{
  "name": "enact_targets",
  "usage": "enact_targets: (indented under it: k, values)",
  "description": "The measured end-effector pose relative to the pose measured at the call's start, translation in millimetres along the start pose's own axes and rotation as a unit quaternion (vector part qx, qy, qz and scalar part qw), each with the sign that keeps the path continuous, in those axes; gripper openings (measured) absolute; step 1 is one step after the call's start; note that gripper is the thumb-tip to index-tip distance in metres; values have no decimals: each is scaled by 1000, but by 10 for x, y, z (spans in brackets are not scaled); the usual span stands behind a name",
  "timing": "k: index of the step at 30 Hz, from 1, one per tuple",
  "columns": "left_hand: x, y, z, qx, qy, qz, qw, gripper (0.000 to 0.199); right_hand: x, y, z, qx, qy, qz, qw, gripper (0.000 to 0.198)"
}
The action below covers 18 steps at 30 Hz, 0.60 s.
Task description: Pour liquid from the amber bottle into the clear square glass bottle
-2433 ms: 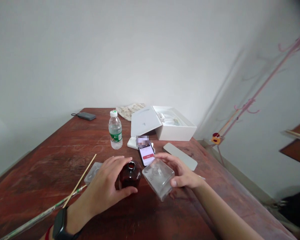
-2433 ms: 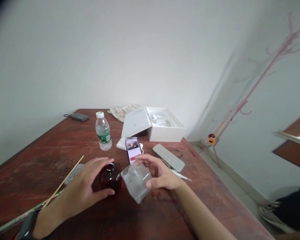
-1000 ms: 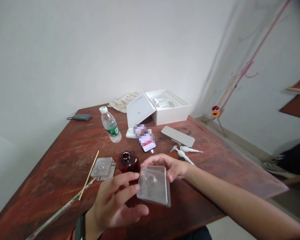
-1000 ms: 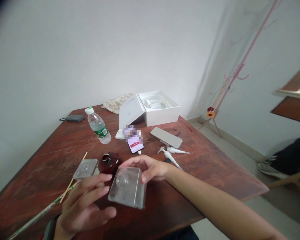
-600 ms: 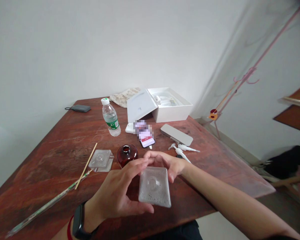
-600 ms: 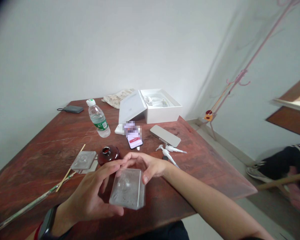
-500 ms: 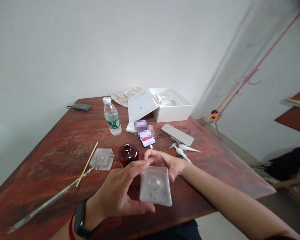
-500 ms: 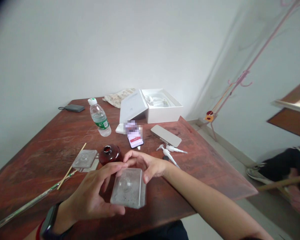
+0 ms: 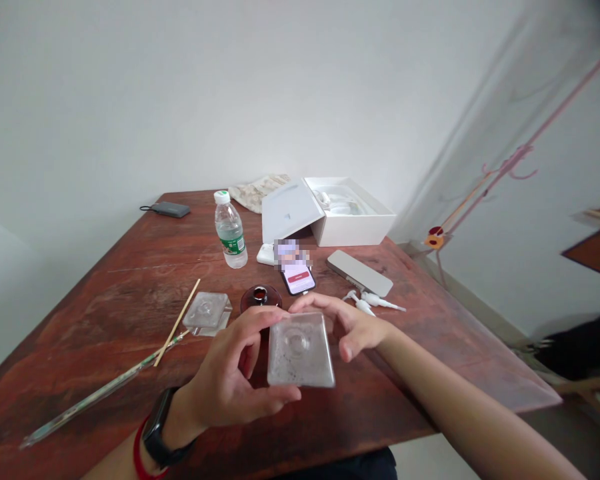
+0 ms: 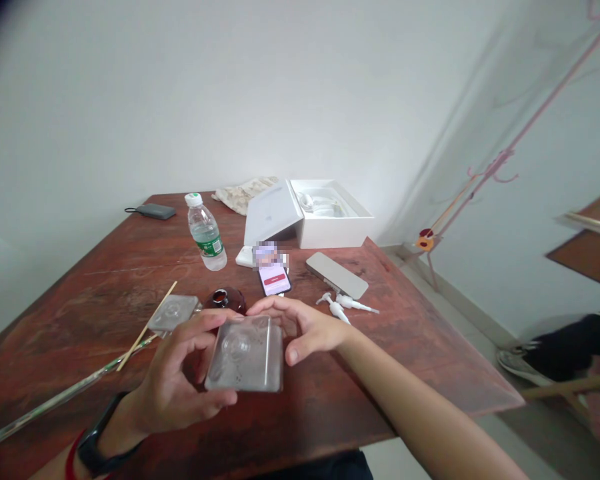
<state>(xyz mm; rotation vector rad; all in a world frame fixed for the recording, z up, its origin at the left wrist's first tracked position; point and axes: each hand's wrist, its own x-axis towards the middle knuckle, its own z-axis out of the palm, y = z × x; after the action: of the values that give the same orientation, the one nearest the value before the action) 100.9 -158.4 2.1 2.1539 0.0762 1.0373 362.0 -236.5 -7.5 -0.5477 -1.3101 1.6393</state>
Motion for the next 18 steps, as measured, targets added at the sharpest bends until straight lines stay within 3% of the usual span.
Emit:
enact_targets:
  k: [4,9,18]
  values:
    - [12,-3,-11,36,31,-6,999,71,-43,-35,33,-134,47,-42,989,100]
    - [7,3,30,65,52,-29,996,68,-79,68,117,-300,98,-74,946,127]
    - [8,-3,3,89,41,-10,995,76,-105,238,247,-373,194,-129,898,96]
